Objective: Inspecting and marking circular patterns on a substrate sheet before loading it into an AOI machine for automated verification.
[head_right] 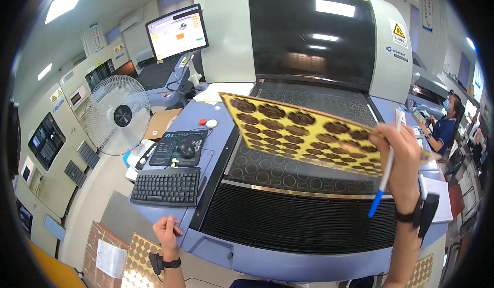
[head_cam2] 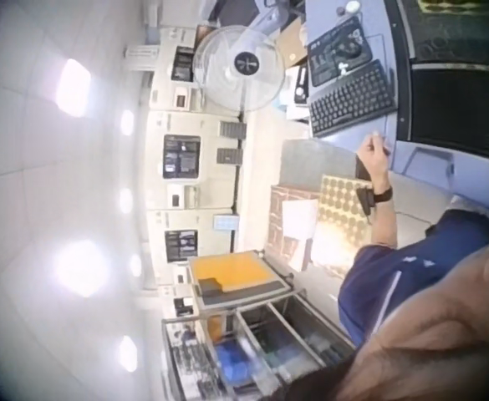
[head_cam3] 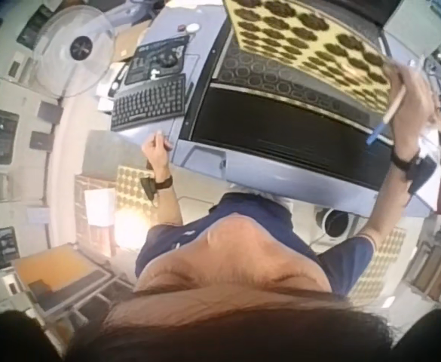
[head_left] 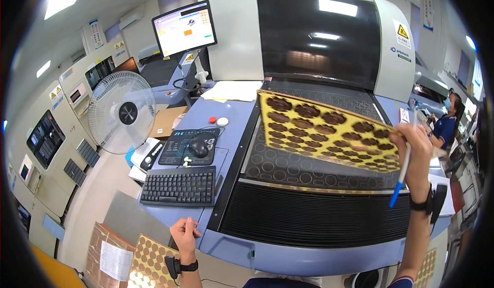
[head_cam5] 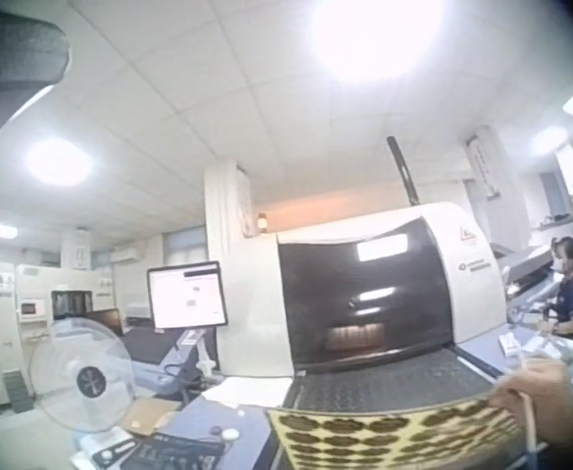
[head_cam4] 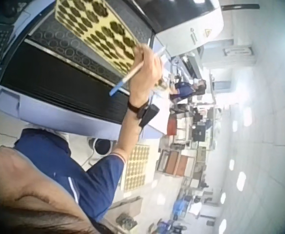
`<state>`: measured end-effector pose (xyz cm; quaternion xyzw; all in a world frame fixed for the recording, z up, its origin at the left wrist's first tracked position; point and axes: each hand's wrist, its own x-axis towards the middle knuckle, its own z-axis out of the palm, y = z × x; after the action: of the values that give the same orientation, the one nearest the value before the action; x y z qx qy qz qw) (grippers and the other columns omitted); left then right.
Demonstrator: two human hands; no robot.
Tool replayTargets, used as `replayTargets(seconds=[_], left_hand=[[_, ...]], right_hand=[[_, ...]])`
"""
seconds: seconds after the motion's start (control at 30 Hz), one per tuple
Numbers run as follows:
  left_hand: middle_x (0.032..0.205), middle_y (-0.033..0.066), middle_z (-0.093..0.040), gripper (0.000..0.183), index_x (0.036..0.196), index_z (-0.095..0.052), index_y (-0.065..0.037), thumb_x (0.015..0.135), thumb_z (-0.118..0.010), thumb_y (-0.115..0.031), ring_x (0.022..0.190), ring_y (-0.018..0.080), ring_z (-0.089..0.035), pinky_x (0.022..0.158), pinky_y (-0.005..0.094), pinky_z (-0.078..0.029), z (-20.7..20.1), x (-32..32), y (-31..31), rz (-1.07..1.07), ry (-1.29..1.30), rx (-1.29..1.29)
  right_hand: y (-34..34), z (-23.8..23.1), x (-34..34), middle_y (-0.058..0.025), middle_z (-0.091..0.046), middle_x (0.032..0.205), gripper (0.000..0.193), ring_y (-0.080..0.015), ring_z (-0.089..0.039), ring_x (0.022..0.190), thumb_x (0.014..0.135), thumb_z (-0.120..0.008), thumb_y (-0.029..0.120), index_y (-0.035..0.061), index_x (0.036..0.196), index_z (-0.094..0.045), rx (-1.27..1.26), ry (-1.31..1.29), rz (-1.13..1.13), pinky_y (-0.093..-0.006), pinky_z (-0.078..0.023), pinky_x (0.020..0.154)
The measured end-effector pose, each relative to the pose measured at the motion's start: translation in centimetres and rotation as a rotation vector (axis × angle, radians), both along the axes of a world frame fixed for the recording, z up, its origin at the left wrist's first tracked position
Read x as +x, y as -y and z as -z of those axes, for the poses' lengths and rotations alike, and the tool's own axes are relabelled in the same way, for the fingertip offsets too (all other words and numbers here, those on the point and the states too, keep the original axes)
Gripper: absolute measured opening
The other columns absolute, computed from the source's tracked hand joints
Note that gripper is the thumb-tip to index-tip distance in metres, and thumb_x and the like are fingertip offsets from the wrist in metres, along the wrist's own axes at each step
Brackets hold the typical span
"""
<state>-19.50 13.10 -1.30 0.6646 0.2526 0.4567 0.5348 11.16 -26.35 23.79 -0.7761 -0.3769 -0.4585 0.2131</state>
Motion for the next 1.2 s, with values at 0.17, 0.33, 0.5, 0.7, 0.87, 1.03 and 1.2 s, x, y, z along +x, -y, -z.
replayTargets(seconds=[0.17, 0.33, 0.5, 0.7, 0.87, 1.03, 1.2], left_hand=[[0.05, 0.0035, -0.055, 0.032, 0.073, -0.062, 0.003, 0.1, -0.059, -0.015, 0.042, 0.0085, -0.05, 0.043, 0.0217, -0.036, -0.2, 0.2, 0.2, 0.014, -0.026, 0.013], [0.05, 0.0036, -0.055, 0.033, 0.073, -0.062, 0.002, 0.1, -0.059, -0.016, 0.042, 0.0089, -0.051, 0.043, 0.0216, -0.037, 0.3, 0.4, 0.0, 0.021, -0.016, -0.004], [0.05, 0.0042, -0.056, 0.035, 0.072, -0.062, 0.002, 0.1, -0.059, -0.018, 0.043, 0.009, -0.051, 0.044, 0.0214, -0.038, 0.0, -0.2, 0.3, -0.013, -0.008, 0.017], [0.051, 0.0048, -0.056, 0.035, 0.073, -0.062, 0.003, 0.1, -0.058, -0.019, 0.043, 0.0094, -0.052, 0.044, 0.0215, -0.038, 0.0, 0.4, 0.3, 0.013, -0.002, 0.01], [0.051, 0.0051, -0.057, 0.034, 0.073, -0.061, 0.003, 0.1, -0.058, -0.017, 0.044, 0.0095, -0.053, 0.045, 0.0214, -0.039, 0.2, -0.2, 0.2, 0.0, -0.007, -0.003], [0.051, 0.0045, -0.056, 0.033, 0.073, -0.061, 0.003, 0.1, -0.058, -0.016, 0.045, 0.0093, -0.053, 0.046, 0.0214, -0.039, -0.1, -0.2, 0.2, -0.002, 0.008, 0.017], [0.07, 0.0092, -0.065, 0.023, 0.088, -0.064, 0.005, 0.099, -0.059, -0.015, 0.058, 0.0112, -0.06, 0.051, 0.0238, -0.045, 0.0, 0.0, -0.5, -0.049, -0.02, 0.078]], right_hand=[[-3.1, -1.5, 3.8, -0.0154, -0.066, 0.079, 0.014, -0.0349, -0.063, 0.079, 0.083, -0.073, 0.01, 0.0019, 0.092, -0.066, -0.072, -0.185, -0.113, -0.0424, -0.047, 0.073], [-6.6, 0.0, 9.3, -0.0188, -0.067, 0.118, 0.039, -0.0363, -0.058, 0.121, 0.083, -0.074, 0.013, 0.0082, 0.12, -0.062, -0.058, 0.295, 0.02, -0.0469, -0.044, 0.104], [-10.3, 11.8, 7.9, -0.0225, -0.054, 0.14, 0.055, -0.0442, -0.043, 0.136, 0.084, -0.074, 0.015, 0.0076, 0.134, -0.053, -0.194, -0.135, -0.157, -0.0576, -0.03, 0.115], [-8.7, 21.9, 6.5, -0.0278, -0.054, 0.136, 0.051, -0.0493, -0.042, 0.133, 0.097, -0.057, 0.042, 0.0062, 0.133, -0.051, -0.414, -0.504, -0.06, -0.0638, -0.029, 0.11], [-9.4, 20.6, 3.2, -0.0307, -0.059, 0.116, 0.055, -0.05, -0.053, 0.114, 0.097, -0.054, 0.05, 0.0046, 0.128, -0.056, -0.431, -0.706, -0.142, -0.065, -0.029, 0.108], [-8.9, 20.6, -1.4, -0.0291, -0.051, 0.139, 0.069, -0.0545, -0.036, 0.137, 0.096, -0.054, 0.056, 0.0026, 0.14, -0.048, -0.505, -0.756, -0.221, -0.0688, -0.024, 0.112], [-9.8, 20.0, -1.7, -0.0287, -0.048, 0.144, 0.071, -0.0558, -0.034, 0.138, 0.095, -0.055, 0.057, 0.0035, 0.141, -0.048, -0.537, -0.757, -0.21, -0.0686, -0.025, 0.112]])
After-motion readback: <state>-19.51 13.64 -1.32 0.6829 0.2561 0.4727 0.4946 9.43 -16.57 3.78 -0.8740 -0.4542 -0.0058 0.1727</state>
